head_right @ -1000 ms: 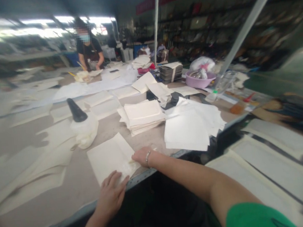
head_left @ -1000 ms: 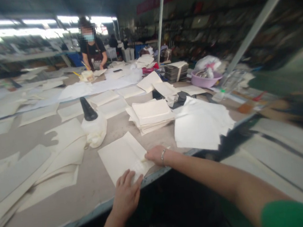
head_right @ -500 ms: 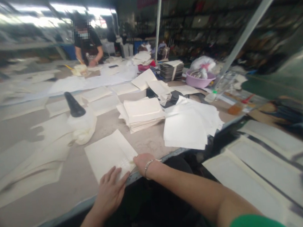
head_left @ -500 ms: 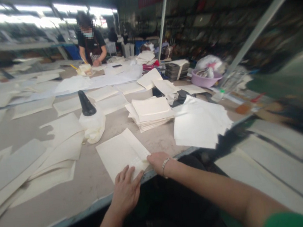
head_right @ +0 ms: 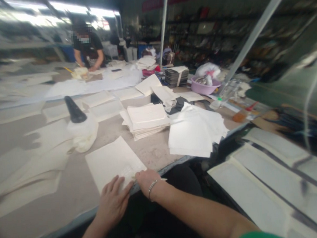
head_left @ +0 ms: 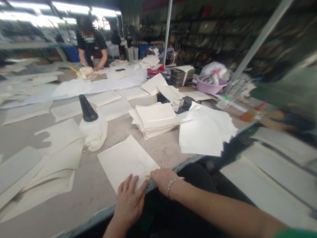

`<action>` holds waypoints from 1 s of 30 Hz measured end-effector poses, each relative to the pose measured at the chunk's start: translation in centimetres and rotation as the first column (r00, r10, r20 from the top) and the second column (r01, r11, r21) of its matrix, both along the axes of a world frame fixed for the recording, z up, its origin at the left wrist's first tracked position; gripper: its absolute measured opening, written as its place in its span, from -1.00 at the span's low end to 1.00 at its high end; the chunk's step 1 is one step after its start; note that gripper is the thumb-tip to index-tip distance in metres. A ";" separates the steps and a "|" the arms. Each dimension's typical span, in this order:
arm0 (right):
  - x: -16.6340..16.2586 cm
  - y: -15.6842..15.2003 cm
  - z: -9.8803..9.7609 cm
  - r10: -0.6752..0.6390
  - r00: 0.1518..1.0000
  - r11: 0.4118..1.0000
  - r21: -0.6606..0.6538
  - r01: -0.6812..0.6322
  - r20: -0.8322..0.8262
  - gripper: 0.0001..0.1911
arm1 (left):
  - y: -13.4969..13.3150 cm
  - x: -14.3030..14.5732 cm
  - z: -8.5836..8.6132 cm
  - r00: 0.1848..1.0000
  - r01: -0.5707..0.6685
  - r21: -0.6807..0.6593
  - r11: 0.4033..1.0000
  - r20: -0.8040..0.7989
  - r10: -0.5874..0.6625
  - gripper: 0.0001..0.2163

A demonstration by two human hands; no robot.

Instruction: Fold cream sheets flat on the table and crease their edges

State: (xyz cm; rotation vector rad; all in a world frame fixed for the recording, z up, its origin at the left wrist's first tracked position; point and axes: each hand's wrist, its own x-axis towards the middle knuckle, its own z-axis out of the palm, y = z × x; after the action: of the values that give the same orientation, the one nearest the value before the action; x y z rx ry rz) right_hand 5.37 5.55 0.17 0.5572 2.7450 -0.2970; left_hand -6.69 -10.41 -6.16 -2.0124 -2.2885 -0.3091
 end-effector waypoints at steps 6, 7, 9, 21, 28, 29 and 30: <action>0.0 2.4 -0.1 0.033 0.999 0.999 0.038 -0.033 -0.005 -0.79 | 0.1 0.0 0.2 1.000 -0.007 -0.003 1.000 0.012 0.007 -0.56; -0.2 2.5 -0.2 0.028 1.000 0.999 0.041 -0.027 -0.005 -0.80 | 0.1 0.0 0.2 1.000 -0.006 -0.001 1.000 0.016 0.006 -0.56; -0.8 2.4 -0.5 0.023 1.000 0.999 0.038 -0.023 0.001 -0.79 | 0.1 0.0 0.3 1.000 -0.010 0.004 1.000 0.029 0.010 -0.57; 1.6 2.2 -0.7 -0.042 0.999 0.998 -0.044 0.041 -0.016 -0.84 | 3.2 -0.7 3.9 0.996 -0.003 -0.176 0.984 0.084 0.018 -0.63; 4.0 3.3 -2.1 -0.207 0.963 0.976 -0.107 0.190 -0.176 -0.73 | 4.3 -0.1 2.6 0.998 -0.041 -0.109 0.993 0.040 0.046 -0.66; 4.1 3.2 -2.2 -0.214 0.961 0.974 -0.114 0.196 -0.176 -0.74 | 4.3 0.1 2.4 0.997 -0.058 -0.094 0.994 0.043 0.062 -0.67; 4.0 3.2 -2.1 -0.218 0.961 0.972 -0.122 0.199 -0.172 -0.74 | 4.3 0.3 2.2 0.996 -0.073 -0.080 0.994 0.048 0.077 -0.67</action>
State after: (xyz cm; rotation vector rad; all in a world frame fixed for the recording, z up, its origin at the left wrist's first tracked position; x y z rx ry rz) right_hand 9.38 8.72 -1.97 0.8316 2.8280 -0.5646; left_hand -6.42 -6.13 -3.93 -1.9696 -2.4365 -0.2723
